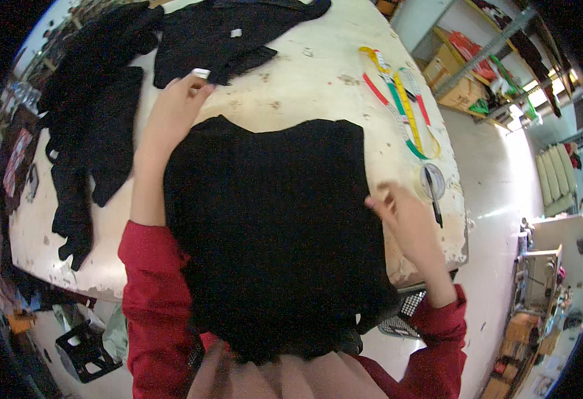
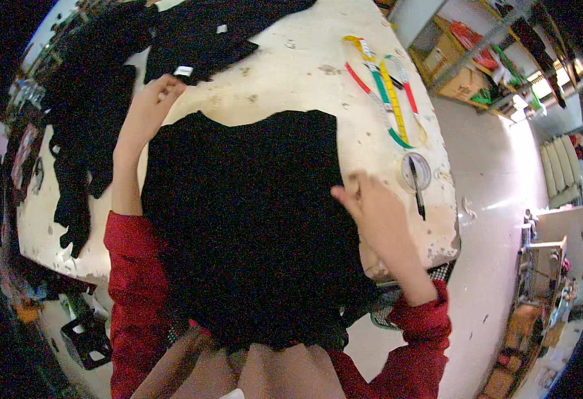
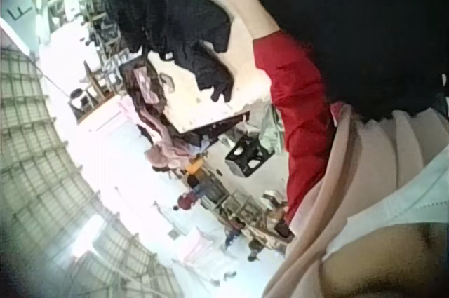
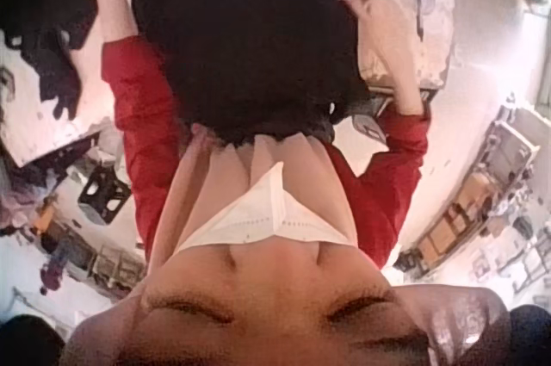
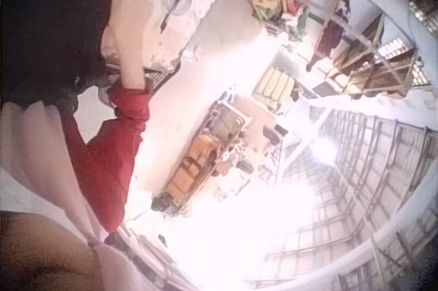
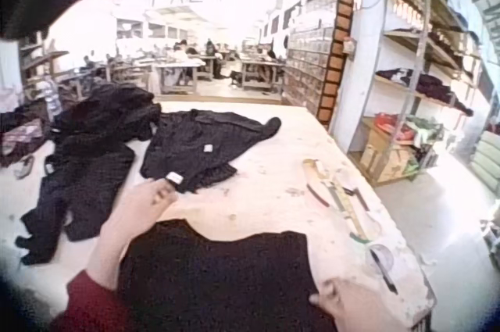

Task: The person lays a black knit garment flat on a table, measures its width with a tape measure, and marks the measured position with a pen. The person then folds the garment and places it aside before repeating the process with another garment.

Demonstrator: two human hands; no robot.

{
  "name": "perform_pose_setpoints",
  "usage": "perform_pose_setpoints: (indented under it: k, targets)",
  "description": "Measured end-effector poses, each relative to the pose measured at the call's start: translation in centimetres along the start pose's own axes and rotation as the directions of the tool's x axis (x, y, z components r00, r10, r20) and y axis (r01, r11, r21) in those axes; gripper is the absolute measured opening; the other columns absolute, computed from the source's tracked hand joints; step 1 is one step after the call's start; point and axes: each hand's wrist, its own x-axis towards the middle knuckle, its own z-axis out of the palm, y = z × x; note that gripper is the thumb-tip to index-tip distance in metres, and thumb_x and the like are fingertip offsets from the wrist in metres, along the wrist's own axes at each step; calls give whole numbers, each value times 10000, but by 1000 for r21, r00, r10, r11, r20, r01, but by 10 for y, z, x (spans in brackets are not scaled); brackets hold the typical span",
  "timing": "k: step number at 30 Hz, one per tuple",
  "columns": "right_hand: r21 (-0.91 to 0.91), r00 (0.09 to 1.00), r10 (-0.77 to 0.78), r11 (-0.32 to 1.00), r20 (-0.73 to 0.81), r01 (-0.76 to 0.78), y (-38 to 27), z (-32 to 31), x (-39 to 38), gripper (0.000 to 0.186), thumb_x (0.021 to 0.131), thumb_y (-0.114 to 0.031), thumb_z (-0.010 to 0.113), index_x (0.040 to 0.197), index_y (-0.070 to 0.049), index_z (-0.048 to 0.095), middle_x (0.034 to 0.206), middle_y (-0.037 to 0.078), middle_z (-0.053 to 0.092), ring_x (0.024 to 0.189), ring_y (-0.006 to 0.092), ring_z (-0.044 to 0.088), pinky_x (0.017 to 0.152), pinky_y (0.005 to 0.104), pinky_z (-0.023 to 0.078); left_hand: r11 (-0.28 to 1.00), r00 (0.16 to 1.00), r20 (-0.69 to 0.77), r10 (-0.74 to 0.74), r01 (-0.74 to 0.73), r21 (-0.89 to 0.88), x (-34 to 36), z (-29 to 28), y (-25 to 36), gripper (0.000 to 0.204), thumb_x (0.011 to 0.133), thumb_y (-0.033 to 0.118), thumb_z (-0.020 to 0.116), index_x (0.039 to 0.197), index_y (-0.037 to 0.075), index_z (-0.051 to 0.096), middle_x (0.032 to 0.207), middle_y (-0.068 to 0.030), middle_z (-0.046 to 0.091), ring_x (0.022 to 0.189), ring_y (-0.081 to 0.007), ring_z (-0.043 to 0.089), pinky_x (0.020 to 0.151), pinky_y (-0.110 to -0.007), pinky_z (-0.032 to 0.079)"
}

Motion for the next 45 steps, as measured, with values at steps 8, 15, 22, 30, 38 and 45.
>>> perform_pose_setpoints:
  k: [8,15,22,30,38,45]
  targets:
    - [268,932,-354,893,-80,362,-155,46,171,545,973,-444,463,859,44,676,870,292,657,845,431,656,786,519,503,912,913,-9,-407,407,45,-44,10,-68,670,890,558,587,804,-100,676,778,-270,655,734,-344,675,660,-407,504]
    - [858,939,-333,452,-91,243,-178,146,196,284,918,-282,664,925,2,658,815,36,656,757,118,604,713,265,466,556,888,86,-453,356,-751,-63,13,-102,195,864,196,728,802,21,667,728,29,601,648,-54,500,586,-228,384]
    - [946,854,-519,252,-46,204,-172,96,184,223,875,-162,724,1017,-15,635,862,-36,595,789,46,531,728,207,430,517,947,72,-312,233,-824,-76,-36,-60,107,783,3,768,841,32,683,814,1,680,711,-42,597,695,-194,498]
    - [912,840,-542,329,-29,245,-171,57,173,261,833,-121,756,1046,-11,654,874,-31,605,804,55,539,732,225,436,688,931,-199,-307,73,-722,-82,-47,-50,102,765,6,791,816,15,702,773,1,673,689,-30,570,643,-176,439]
    - [870,854,-505,358,-125,339,-175,41,165,147,822,-56,743,960,-20,707,852,-4,662,794,61,577,734,214,461,762,846,-497,-194,-189,-619,-76,-37,-46,152,765,-29,769,764,28,627,979,-72,681,840,-72,595,756,-220,473]
    - [803,797,-544,334,-263,493,-176,39,165,106,838,-89,735,895,-37,662,891,-18,650,771,64,538,750,234,446,625,884,-405,-233,-183,-759,-79,-38,-45,137,783,-85,719,807,10,623,1049,-131,687,926,-125,636,815,-245,516]
